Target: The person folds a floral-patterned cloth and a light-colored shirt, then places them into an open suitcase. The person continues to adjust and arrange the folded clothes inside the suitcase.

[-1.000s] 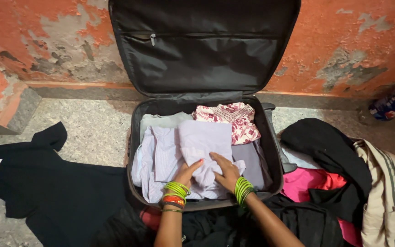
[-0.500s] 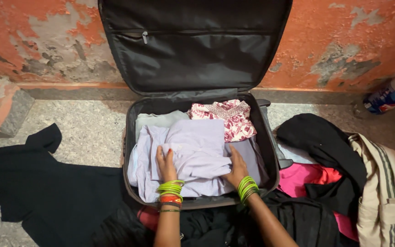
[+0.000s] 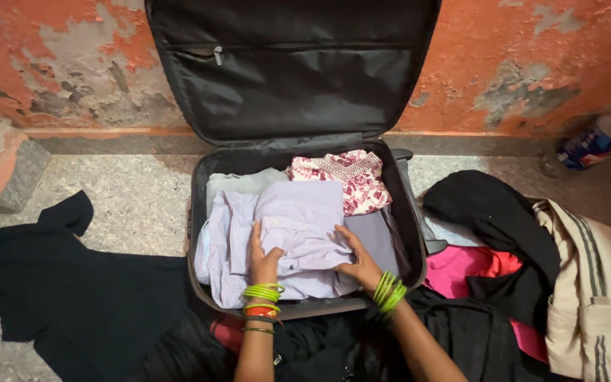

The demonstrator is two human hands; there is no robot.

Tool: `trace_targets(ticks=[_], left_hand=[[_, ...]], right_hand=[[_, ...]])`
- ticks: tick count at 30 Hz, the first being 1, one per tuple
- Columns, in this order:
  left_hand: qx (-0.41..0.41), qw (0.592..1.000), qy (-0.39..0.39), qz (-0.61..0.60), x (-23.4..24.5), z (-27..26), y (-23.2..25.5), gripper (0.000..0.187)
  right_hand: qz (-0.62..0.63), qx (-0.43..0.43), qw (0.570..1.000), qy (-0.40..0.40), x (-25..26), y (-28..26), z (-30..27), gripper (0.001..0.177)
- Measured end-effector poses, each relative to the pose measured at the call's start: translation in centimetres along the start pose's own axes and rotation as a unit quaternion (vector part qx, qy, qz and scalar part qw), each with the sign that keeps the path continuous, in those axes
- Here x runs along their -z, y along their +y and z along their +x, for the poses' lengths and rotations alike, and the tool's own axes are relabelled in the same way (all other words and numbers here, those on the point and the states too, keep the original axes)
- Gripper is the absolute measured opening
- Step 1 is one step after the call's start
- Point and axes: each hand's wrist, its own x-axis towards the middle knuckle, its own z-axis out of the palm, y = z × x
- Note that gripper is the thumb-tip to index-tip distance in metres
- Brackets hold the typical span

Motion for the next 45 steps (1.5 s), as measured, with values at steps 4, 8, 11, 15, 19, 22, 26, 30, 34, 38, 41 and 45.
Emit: trace_targets(ticks=[4,8,11,15,19,22,26,30,34,38,41,45], left_hand=[[0.128,0.974,-0.041,-0.180,0.7,0.8,-2.2,0.093],[0.043,0.999,-0.002,-0.025,0.6,0.9,-3.2,0.081],[-0.079,0.990,-0.029,0.109,-0.2,0.9,-2.6,0.086],[-0.119,0.984,-0.116,0.070,-2.3,0.1,1.1,0.089],[-0.109,0.979,-0.152,0.084,-2.8,-0.6,6.8,0.089],[-0.182,0.968,-0.131,0.111,-0.5,0.0,10.1,0.088],[-0.126,0.964,0.004,0.233,4.7,0.1,12.3,0.079],[0.016,0.889,0.100,0.447,6.5,-1.0,11.3,0.077],[-0.069,0.889,0.108,0.439,6.2,-0.3,8.7,0.081],[-0.078,0.891,0.049,0.444,6.0,0.9,5.9,0.084],[-0.196,0.930,0.053,0.307,7.4,1.5,5.2,0.078],[-0.170,0.936,0.151,0.269,8.6,0.5,6.5,0.070]], right_hand=[[-0.232,0.086,0.969,0.018,-0.4,0.6,0.3,0.106],[-0.397,0.026,0.917,-0.005,-2.0,0.8,0.5,0.112],[-0.502,-0.070,0.861,-0.047,-3.2,0.1,0.7,0.113],[-0.610,-0.154,0.775,-0.049,-3.9,-1.9,0.9,0.118],[-0.586,-0.036,0.808,0.050,-4.4,-3.8,1.2,0.107],[-0.597,0.089,0.792,0.090,-5.2,-4.8,1.9,0.093],[-0.687,0.104,0.718,0.033,-10.0,-5.1,3.3,0.093],[-0.667,0.105,0.736,-0.047,-13.4,-4.6,3.2,0.086],[-0.651,0.040,0.752,-0.095,-13.9,-4.2,3.6,0.084],[-0.661,0.087,0.744,-0.051,-13.6,-4.3,3.2,0.087],[-0.627,0.088,0.774,-0.027,-13.7,-4.9,2.6,0.098],[-0.608,0.053,0.792,0.001,-13.6,-6.0,2.1,0.114]])
